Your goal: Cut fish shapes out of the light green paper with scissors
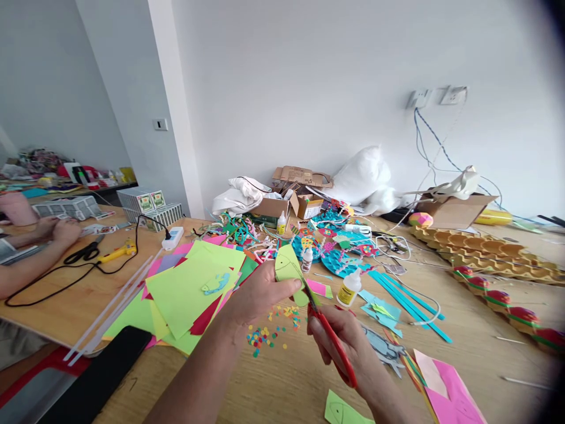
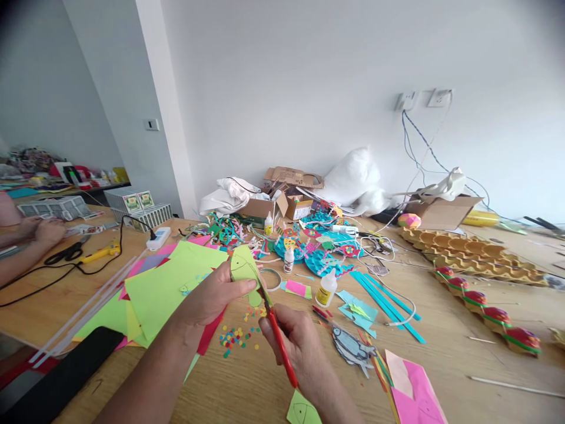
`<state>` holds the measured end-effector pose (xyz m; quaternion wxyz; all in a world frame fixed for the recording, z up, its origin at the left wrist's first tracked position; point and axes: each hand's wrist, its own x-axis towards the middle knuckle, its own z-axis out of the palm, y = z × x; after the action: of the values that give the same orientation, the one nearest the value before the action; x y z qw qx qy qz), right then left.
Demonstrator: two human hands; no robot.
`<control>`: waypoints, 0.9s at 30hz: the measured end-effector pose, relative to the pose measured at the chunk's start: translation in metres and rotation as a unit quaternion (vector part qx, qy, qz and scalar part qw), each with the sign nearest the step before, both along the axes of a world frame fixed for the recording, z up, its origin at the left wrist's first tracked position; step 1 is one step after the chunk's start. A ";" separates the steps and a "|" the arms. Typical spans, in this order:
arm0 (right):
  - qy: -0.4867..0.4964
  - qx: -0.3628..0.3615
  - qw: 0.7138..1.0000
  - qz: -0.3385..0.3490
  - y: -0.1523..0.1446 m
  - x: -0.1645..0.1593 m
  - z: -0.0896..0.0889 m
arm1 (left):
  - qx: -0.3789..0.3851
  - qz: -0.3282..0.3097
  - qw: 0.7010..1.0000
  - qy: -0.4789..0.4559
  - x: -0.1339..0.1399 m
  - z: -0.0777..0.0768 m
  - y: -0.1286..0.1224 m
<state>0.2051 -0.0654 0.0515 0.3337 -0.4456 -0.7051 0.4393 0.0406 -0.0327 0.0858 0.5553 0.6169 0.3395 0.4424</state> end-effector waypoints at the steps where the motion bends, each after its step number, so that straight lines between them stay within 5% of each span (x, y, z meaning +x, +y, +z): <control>1: 0.000 -0.001 1.000 -0.001 0.000 0.000 0.000 | 0.002 0.001 1.000 0.000 0.000 0.001 -0.001; 27: -0.017 0.019 1.000 0.010 0.001 0.002 -0.005 | -0.009 0.003 1.000 -0.012 -0.002 0.000 0.001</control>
<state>0.2069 -0.0645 0.0467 0.3252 -0.4396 -0.7234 0.4215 0.0387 -0.0315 0.0856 0.5636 0.6059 0.3386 0.4479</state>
